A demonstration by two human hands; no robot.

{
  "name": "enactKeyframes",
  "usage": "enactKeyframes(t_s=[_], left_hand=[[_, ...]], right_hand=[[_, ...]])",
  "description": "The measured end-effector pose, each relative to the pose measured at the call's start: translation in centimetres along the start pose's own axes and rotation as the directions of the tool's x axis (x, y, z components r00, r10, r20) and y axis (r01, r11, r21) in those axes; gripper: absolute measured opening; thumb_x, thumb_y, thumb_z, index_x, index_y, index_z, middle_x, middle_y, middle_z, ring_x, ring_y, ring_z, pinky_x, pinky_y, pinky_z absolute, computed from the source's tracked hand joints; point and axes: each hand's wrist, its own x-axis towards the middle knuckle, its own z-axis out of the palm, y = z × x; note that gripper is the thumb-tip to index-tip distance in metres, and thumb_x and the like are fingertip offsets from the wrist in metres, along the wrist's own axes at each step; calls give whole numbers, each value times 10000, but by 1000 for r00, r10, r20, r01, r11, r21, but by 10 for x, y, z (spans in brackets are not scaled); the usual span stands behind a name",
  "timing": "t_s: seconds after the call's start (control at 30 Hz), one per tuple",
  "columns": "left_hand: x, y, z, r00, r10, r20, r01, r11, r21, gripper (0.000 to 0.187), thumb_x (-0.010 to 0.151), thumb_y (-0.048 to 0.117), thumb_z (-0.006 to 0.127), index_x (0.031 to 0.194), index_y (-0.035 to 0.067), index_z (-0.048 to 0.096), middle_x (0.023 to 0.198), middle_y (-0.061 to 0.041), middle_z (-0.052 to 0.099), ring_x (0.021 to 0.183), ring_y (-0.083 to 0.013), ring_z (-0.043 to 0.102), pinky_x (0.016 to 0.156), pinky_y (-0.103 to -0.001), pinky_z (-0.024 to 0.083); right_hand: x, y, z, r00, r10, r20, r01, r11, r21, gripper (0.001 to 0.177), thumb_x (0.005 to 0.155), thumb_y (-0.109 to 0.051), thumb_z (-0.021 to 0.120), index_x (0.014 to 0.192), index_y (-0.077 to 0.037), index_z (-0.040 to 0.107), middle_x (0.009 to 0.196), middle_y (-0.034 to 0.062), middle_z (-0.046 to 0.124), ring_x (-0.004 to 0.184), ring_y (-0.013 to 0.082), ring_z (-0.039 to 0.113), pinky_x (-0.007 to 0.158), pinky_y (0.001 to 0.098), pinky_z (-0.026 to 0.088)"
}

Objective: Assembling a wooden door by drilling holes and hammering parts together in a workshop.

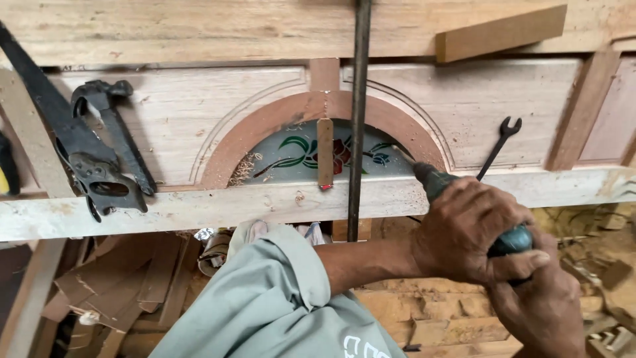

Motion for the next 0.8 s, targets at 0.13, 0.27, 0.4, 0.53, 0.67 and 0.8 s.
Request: enactKeyframes(t_s=[0.13, 0.27, 0.4, 0.53, 0.67, 0.8], left_hand=[[20, -11, -36, 997, 18, -73, -14, 998, 55, 476, 1040, 505, 399, 1079, 61, 564, 995, -118, 602, 925, -309, 610, 946, -535, 508], [44, -17, -68, 977, 25, -210, -10, 997, 75, 414, 1013, 454, 478, 1063, 54, 574, 978, -119, 618, 913, -320, 629, 929, -514, 496], [67, -28, -88, 957, 20, -289, 11, 994, 105, 415, 993, 458, 501, 1053, 54, 578, 995, -127, 648, 905, -339, 632, 947, -520, 484], [85, -43, -96, 924, -24, -381, 72, 991, 112, 434, 987, 482, 477, 1064, 72, 599, 1028, -109, 696, 954, -308, 669, 975, -475, 483], [98, -64, -97, 893, -61, -447, 112, 990, 90, 459, 1010, 522, 426, 1049, 97, 594, 1005, -99, 677, 937, -288, 663, 966, -456, 499], [106, -80, -103, 863, -123, -490, 179, 981, 68, 438, 979, 534, 465, 1073, 125, 589, 1026, -63, 677, 975, -277, 668, 990, -448, 496]], right_hand=[[21, -73, -28, 997, 46, 61, -45, 999, -17, 806, 776, -210, 662, 1546, -167, 430, 1019, 383, 694, 945, 680, 624, 771, 733, 518], [44, -112, -42, 995, 32, 93, -26, 997, -66, 785, 779, -270, 675, 1510, -189, 402, 1055, 401, 677, 979, 693, 591, 740, 711, 489], [67, -143, -54, 980, -199, 26, 200, 979, -50, 717, 831, -295, 691, 1464, -78, 432, 1015, 296, 701, 826, 595, 659, 688, 660, 529], [91, -171, -62, 957, -287, 25, 288, 955, -75, 654, 885, -264, 642, 1471, -47, 451, 1035, 293, 700, 765, 550, 683, 634, 629, 556], [109, -200, -65, 929, -367, 32, 369, 928, -50, 610, 936, -239, 627, 1471, 5, 465, 952, 274, 693, 664, 454, 690, 531, 549, 591], [122, -228, -67, 949, -306, 75, 309, 950, -40, 480, 960, -224, 640, 1366, -5, 507, 976, 237, 688, 713, 384, 682, 601, 479, 583]])
